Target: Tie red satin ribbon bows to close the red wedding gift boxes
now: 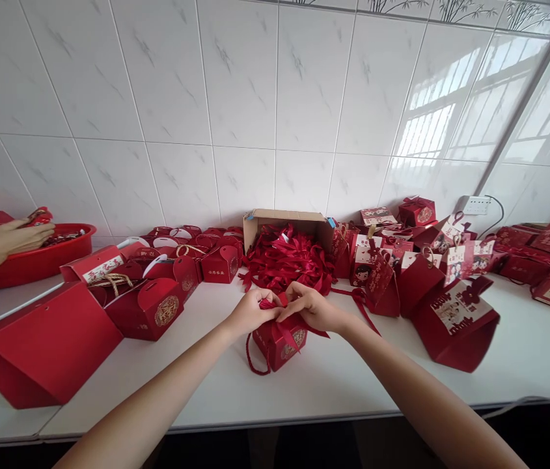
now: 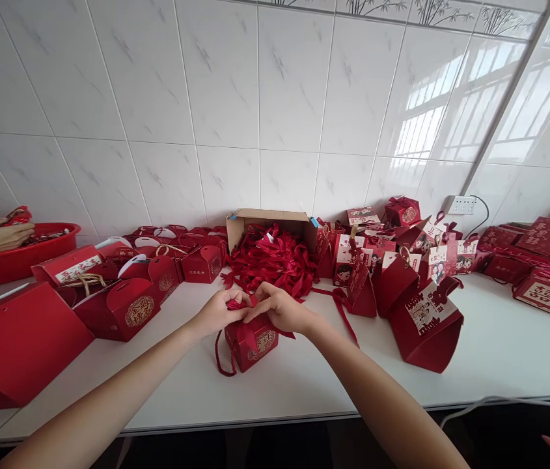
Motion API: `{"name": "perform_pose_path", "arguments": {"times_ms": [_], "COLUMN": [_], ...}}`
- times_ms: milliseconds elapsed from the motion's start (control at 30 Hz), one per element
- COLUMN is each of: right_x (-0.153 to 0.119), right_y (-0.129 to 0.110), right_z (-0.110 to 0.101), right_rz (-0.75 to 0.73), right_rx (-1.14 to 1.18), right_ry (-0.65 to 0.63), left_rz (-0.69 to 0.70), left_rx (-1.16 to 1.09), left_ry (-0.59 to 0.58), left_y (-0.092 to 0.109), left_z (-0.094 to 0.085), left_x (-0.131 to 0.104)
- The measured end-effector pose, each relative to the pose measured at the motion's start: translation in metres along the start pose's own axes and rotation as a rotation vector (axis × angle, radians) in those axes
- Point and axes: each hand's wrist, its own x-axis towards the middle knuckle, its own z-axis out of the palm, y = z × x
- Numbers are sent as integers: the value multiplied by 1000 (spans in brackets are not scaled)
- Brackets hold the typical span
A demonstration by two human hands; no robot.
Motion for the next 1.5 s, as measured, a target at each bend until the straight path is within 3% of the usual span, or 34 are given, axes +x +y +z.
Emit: {"name": "perform_pose_path", "arguments": {"times_ms": [200, 500, 967, 1233, 1500], "right_x": [0, -1, -4, -4, -4], "right_y": [-2, 13, 9, 8, 9], "right_z": [2, 5, 2, 2, 3], "right_rz": [171, 285, 320, 325, 340], "right_rx": [72, 196, 198, 235, 365], "right_ry": [205, 323, 332, 346, 439], "left_rz": [-2, -20, -83, -69, -75], "left_rx": [-32, -95, -129, -151, -187], "left_ry": [9, 14, -73, 73, 83], "left_y": [-2, -2, 4, 0, -2], "left_z": [0, 3, -7, 3, 6], "left_x": [1, 1, -5, -1, 3]}}
